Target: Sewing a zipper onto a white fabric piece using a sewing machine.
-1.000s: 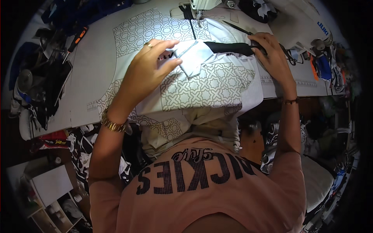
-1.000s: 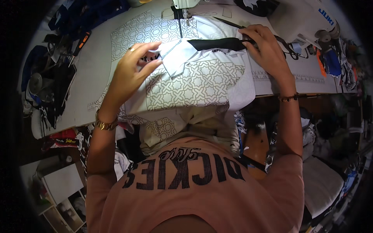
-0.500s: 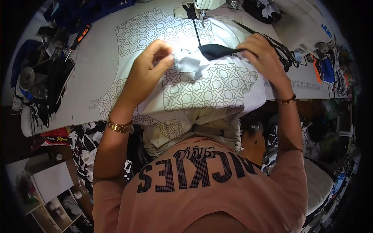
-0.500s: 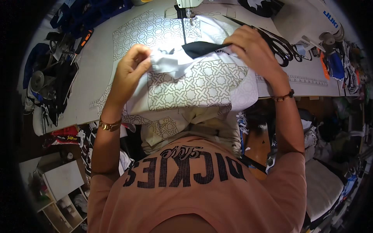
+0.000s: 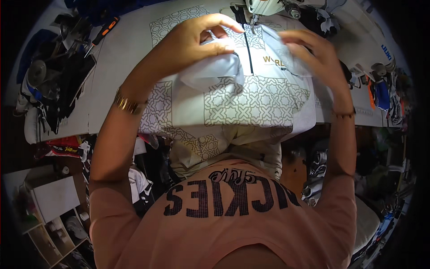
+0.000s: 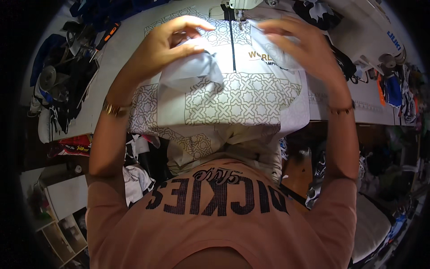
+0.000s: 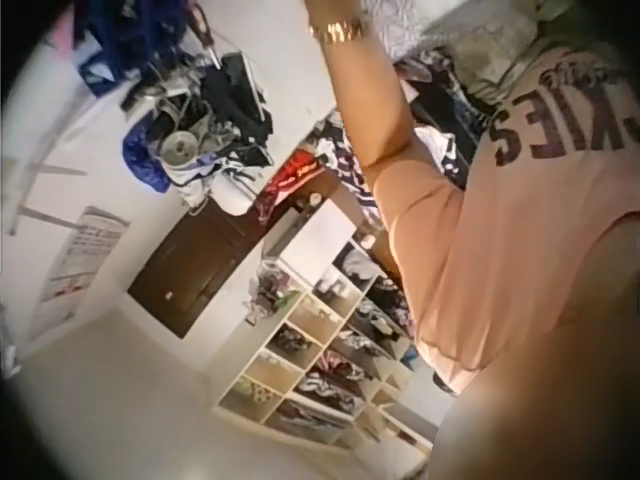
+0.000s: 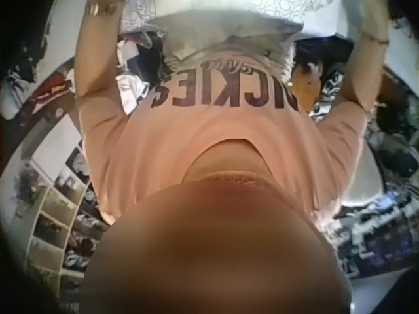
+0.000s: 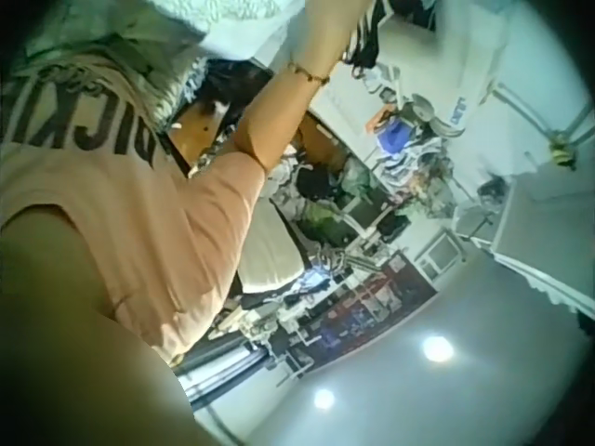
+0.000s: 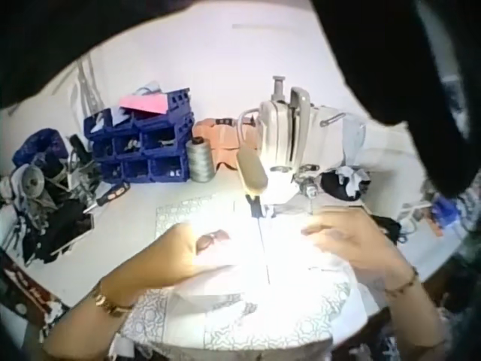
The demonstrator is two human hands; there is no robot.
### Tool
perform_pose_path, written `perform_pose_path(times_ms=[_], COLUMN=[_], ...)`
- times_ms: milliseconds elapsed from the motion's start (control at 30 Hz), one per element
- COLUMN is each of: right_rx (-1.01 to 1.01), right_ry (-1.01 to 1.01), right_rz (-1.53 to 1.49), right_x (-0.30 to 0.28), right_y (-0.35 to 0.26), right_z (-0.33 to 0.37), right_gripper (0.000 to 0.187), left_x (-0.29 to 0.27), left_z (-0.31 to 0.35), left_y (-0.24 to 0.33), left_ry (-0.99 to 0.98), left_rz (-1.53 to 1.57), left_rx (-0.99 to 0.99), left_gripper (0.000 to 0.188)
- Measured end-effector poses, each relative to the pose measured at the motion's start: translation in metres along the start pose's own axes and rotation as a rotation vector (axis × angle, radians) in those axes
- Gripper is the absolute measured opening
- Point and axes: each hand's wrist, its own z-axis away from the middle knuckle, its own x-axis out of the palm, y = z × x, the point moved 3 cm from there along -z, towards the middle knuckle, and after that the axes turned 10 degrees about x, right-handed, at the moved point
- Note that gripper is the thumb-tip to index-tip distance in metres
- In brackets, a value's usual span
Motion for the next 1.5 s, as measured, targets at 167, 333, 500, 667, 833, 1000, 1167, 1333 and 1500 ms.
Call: perform_pose_path(times_ms=[167, 333, 500, 667, 833, 1000, 1167, 1333, 1500], right_rx=[-0.066, 0.097, 0.11, -0.009, -0.061, -0.101, -0.15, -0.071, 0.097], right_ry=[-0.279, -0.437, -0.259, -0.083, -0.007, 0.078, 0.042, -0.011, -0.032], right_rz=[-0.544, -0.651, -0.418, 0.166, 0.097, 0.05, 0.166, 0.05, -0.136], right_x=[0.063, 0.077, 0.039, 0.033, 0.052, 0.072, 0.075, 0.068, 0.069], right_y=[-0.025, -0.013, 0.001, 0.0, -0.005, -0.006, -0.006, -0.008, -0.01], right_z=[-0.06, -0.062, -0.052, -0.049, -0.053, -0.059, -0.055, -0.056, -0.056], right_gripper=[0.036, 0.029, 0.013, 0.011, 0.014, 0.015, 0.012, 0.012, 0.01], left_x=[0.013, 0.012, -0.013, -0.023, -0.014, -0.011, -0.016, -0.019, -0.014], left_z=[-0.004, 0.009, 0.014, 0.028, 0.029, 0.024, 0.022, 0.022, 0.025], left_y=[-0.034, -0.037, -0.036, -0.049, -0.05, -0.045, -0.038, -0.037, -0.037], left_ry=[0.004, 0.096, 0.073, -0.021, 0.016, 0.034, 0.064, 0.039, -0.021], left_rz=[0.464, 0.395, 0.091, -0.144, -0.158, -0.208, 0.024, 0.2, 0.16], left_rx=[-0.217, -0.198, -0.058, -0.309, -0.258, -0.178, -0.175, -0.242, -0.128], left_gripper=[0.033, 0.034, 0.031, 0.027, 0.025, 0.019, 0.017, 0.016, 0.01])
